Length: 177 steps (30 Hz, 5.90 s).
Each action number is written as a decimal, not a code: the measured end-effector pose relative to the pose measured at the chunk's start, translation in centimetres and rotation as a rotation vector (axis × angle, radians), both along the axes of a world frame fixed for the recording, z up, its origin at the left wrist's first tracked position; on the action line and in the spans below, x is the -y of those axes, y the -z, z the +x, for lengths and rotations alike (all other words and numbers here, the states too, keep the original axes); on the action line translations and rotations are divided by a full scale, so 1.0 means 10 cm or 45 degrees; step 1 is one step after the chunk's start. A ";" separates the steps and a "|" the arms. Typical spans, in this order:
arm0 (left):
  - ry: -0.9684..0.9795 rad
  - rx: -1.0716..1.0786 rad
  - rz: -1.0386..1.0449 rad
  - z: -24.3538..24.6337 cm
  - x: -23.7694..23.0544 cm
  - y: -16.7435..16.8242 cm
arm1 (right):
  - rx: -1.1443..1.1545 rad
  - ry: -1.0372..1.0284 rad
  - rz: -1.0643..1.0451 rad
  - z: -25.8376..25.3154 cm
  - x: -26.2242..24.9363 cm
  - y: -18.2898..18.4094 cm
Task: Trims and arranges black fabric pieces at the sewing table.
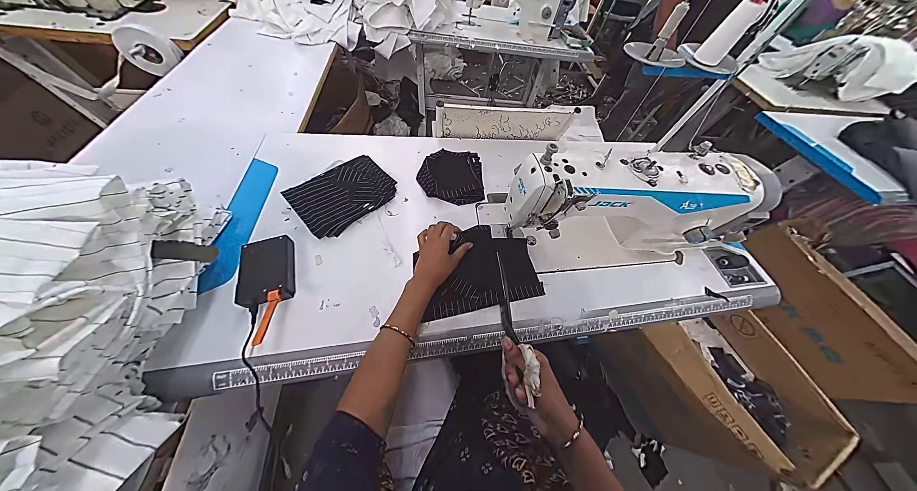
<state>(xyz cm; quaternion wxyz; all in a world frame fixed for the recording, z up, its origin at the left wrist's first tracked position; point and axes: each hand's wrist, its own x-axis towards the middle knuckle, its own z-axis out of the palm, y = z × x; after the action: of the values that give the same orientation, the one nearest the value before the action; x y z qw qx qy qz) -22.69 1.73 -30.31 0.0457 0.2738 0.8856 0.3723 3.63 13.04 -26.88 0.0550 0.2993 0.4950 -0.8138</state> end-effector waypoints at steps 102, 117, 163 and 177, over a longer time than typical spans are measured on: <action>0.398 -0.535 0.457 1.44 0.20 0.45 | 0.377 -0.626 0.634 0.50 -0.58 -0.19; 0.457 -0.538 0.493 1.45 0.20 0.45 | 0.327 -0.499 0.424 0.19 -0.41 -0.22; 0.224 0.043 -0.476 0.68 0.24 -0.01 | 0.302 -0.380 0.268 -0.50 -0.37 -0.24; -0.084 -0.210 -0.034 1.50 0.22 0.07 | 0.049 -0.258 -0.125 0.03 -0.42 -0.19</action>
<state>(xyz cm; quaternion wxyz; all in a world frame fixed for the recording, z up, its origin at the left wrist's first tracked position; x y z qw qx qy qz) -7.72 -0.45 -31.02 -0.0359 0.2736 0.8998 0.3379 3.95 17.20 -24.94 0.1610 0.2604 0.4812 -0.8214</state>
